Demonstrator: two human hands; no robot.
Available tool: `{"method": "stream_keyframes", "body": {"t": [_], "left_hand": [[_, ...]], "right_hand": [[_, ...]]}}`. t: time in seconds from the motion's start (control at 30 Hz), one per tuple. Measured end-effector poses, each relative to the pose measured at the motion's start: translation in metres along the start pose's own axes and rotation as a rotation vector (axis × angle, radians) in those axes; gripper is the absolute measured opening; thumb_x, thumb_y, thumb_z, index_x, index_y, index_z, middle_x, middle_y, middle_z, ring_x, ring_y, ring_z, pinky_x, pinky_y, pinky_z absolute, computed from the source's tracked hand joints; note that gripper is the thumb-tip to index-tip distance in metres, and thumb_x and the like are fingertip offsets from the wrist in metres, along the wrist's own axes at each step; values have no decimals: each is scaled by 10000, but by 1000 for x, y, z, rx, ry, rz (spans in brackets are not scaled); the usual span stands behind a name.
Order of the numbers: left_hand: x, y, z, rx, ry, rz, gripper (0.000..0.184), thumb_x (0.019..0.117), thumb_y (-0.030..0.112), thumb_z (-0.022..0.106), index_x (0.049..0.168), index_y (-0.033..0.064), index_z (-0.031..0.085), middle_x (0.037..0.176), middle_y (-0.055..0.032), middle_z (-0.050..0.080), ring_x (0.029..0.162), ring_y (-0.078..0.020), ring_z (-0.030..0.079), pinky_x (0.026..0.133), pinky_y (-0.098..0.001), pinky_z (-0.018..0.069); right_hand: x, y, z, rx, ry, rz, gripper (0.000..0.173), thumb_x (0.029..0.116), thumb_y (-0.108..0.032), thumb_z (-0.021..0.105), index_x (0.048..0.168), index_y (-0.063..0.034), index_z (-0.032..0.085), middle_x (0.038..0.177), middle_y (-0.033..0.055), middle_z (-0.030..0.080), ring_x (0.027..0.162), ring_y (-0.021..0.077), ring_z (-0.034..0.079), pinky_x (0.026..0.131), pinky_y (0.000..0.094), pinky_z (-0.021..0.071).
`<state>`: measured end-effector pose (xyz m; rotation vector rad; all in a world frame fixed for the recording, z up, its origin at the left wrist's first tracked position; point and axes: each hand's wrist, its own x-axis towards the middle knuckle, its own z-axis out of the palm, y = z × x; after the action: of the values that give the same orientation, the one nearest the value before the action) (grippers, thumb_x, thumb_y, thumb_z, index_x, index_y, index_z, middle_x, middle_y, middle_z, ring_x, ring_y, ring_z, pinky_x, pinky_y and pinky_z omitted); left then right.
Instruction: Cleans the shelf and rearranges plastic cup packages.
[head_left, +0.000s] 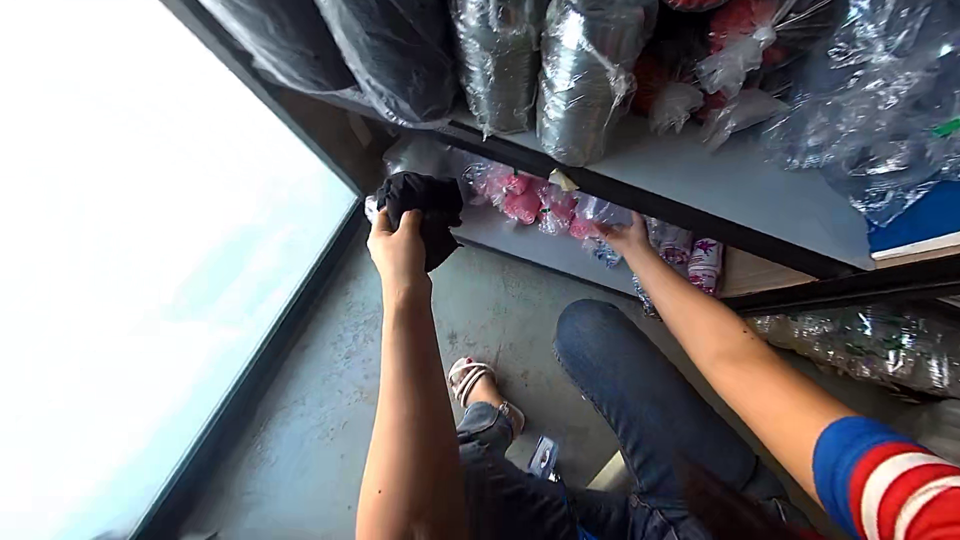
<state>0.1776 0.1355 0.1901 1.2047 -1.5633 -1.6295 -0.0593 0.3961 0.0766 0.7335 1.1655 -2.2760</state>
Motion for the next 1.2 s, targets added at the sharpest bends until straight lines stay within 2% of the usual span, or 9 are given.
{"method": "stream_keyframes", "body": {"t": [0.07,0.17,0.27,0.43,0.63,0.73,0.83,0.93,1.2], "left_hand": [[-13,-4,-16,-56,40,-30,292,1000,193,591,1255,52,612,1071,-87,665,931,-138,654,854,-385,550],[-33,-6,-33,-167,94,-80,243,1026,194,576,1227,62,613,1010,-56,671,885,-126,669,820,-367,571],[-38,-1,-49,-233,134,-41,192,1034,189,562,1177,70,610,958,-30,679,862,-110,680,804,-345,584],[-38,9,-56,-269,122,19,255,1041,179,555,1259,50,584,1007,-51,684,896,-120,687,824,-342,589],[-27,12,-66,-423,260,2,257,1045,169,557,1268,41,567,1015,-73,678,896,-137,690,818,-344,592],[-20,20,-68,-604,415,29,271,1065,156,513,1308,36,503,1042,-85,647,922,-151,678,831,-349,590],[-19,27,-68,-744,523,59,164,1084,177,468,1218,83,485,968,-40,622,865,-112,666,774,-299,586],[-17,27,-65,-816,574,84,198,1086,192,437,1252,93,482,968,-36,606,835,-104,648,730,-283,575],[2,14,-57,-841,629,-80,193,1086,188,471,1245,82,494,963,-55,625,866,-126,672,764,-303,593]], "right_hand": [[-9,-6,7,116,9,-91,613,1092,-439,392,1591,-165,165,1572,183,325,1350,331,495,1061,421,503],[-15,-25,-3,206,-113,-262,415,1120,-312,307,1502,-147,288,1430,103,462,1286,198,530,1050,311,480],[-31,-42,-7,-235,-243,-535,416,1106,-65,269,1518,-8,286,1459,110,443,1335,111,458,1120,239,382],[-5,-30,-3,-215,-110,-482,455,1124,-136,226,1564,-19,215,1588,150,341,1462,201,372,1197,314,325],[-57,44,28,-863,-33,-666,703,984,-14,496,1576,59,124,1594,300,266,1440,346,387,1167,431,382],[-75,93,74,-1231,-502,-441,610,999,-52,549,1524,55,257,1486,297,441,1239,343,587,997,455,523],[-67,151,145,-1389,-731,101,554,1079,-203,497,1547,0,281,1417,255,540,1162,321,641,942,455,545],[-23,222,194,-1333,-641,429,596,1094,-383,460,1552,-24,330,1495,248,460,1242,335,580,1001,452,502],[47,324,229,-844,-327,531,715,1048,-517,491,1563,-65,287,1519,205,430,1302,304,518,1045,412,466]]}}
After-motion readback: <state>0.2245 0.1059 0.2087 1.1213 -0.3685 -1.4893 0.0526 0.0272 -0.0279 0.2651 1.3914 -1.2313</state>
